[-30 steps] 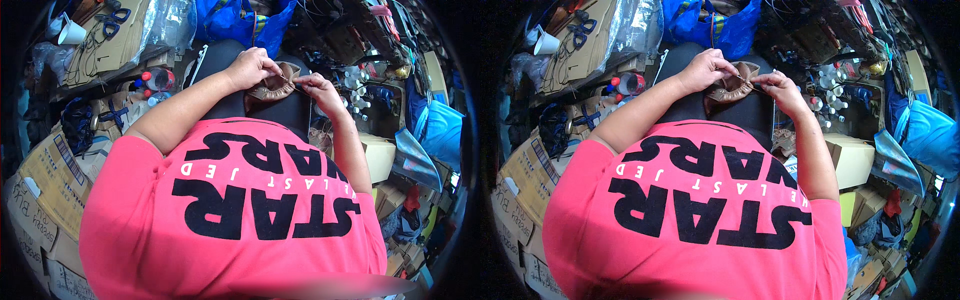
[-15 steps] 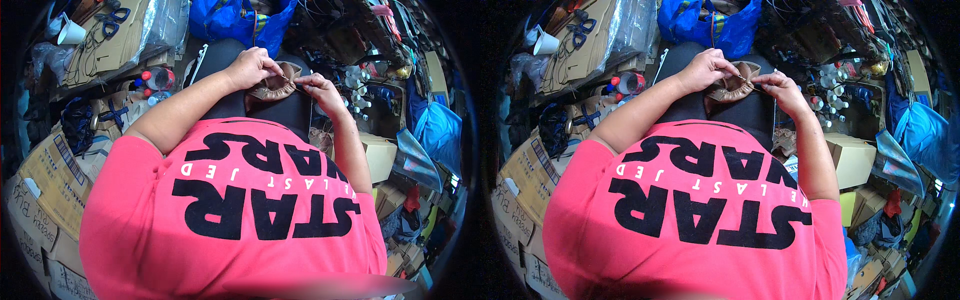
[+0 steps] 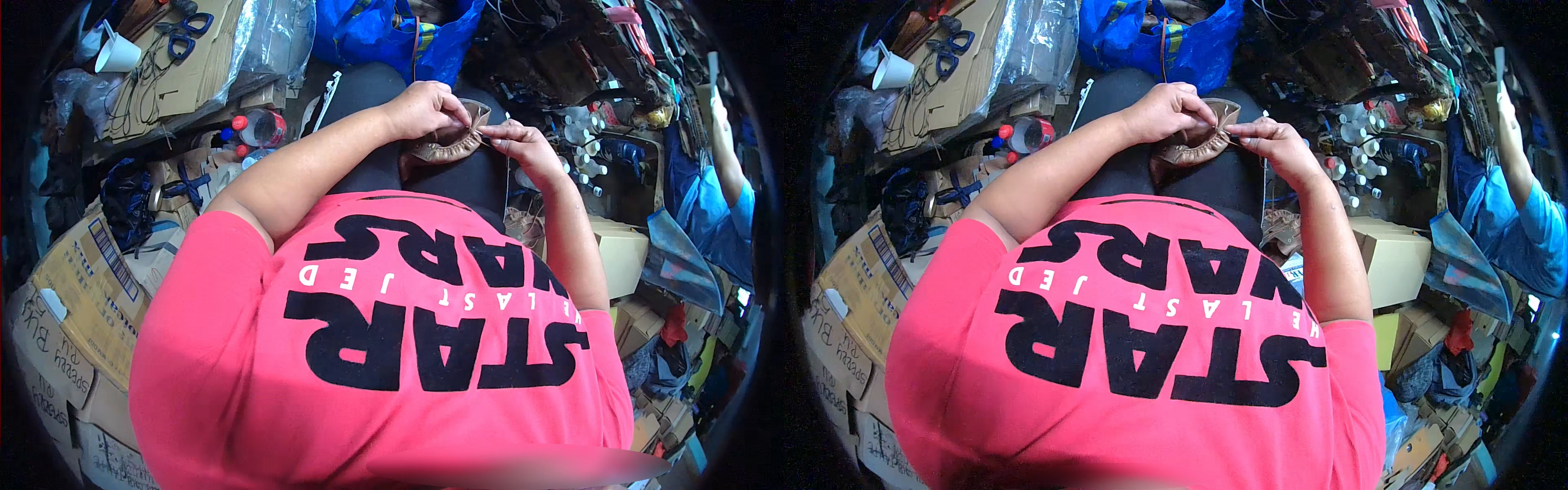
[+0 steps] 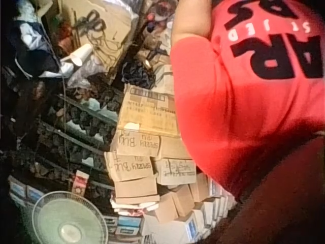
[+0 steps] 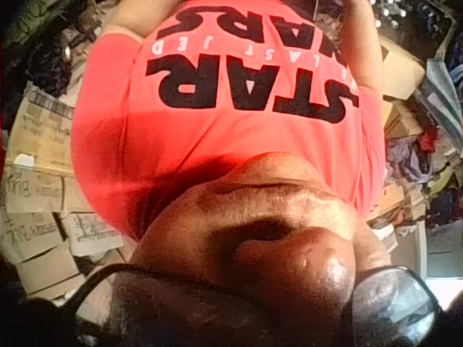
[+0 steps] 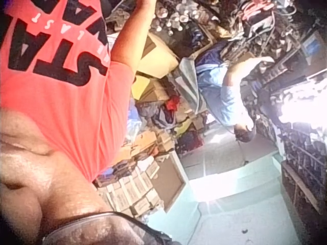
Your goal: Stitching a leather shoe component by hand using a needle and thread.
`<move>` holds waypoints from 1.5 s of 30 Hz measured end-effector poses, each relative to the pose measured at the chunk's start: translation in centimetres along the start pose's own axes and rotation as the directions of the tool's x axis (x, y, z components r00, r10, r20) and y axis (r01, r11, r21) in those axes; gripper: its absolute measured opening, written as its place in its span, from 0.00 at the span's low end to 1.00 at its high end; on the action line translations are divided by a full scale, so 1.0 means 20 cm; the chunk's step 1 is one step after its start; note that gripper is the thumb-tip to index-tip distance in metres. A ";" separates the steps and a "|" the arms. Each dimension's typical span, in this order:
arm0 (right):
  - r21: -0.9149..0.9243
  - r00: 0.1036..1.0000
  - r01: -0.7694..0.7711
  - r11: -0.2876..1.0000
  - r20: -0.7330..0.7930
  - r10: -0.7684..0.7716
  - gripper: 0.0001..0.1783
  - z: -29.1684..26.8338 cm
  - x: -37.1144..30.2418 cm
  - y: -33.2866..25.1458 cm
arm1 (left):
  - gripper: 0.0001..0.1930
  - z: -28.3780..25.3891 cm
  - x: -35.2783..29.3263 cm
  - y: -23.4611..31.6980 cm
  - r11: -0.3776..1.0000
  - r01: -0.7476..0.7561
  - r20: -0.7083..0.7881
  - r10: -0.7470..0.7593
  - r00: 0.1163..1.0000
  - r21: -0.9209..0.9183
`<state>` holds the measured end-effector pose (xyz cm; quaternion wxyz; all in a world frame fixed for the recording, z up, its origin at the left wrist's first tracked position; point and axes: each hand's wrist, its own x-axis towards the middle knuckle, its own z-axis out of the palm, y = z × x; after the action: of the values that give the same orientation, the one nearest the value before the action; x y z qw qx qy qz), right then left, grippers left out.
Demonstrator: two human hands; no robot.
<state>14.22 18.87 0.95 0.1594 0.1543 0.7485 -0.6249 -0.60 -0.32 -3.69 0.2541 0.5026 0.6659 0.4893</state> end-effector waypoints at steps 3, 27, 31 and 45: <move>-0.055 1.000 0.019 0.998 0.005 -0.019 0.14 0.01 0.00 -0.04 | 0.09 -0.03 0.02 0.05 0.991 -0.042 0.056 0.035 0.998 0.125; -0.045 0.987 -0.068 0.997 -0.148 0.060 0.05 0.08 0.05 -0.05 | 0.06 0.06 0.02 0.11 0.918 0.309 0.092 -0.296 0.951 -0.248; -0.058 0.996 -0.033 0.998 -0.085 0.028 0.09 0.05 0.03 -0.05 | 0.09 -0.01 0.00 0.06 0.927 0.261 0.176 -0.219 0.960 -0.268; -0.073 0.996 -0.066 0.995 -0.072 0.061 0.15 0.04 -0.03 -0.07 | 0.08 0.00 -0.04 0.08 0.890 0.297 0.056 -0.297 0.953 -0.345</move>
<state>14.24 17.80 2.34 0.1587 0.1935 0.7712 -0.5853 0.41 -0.93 -2.41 0.4115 0.3421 0.6372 0.5547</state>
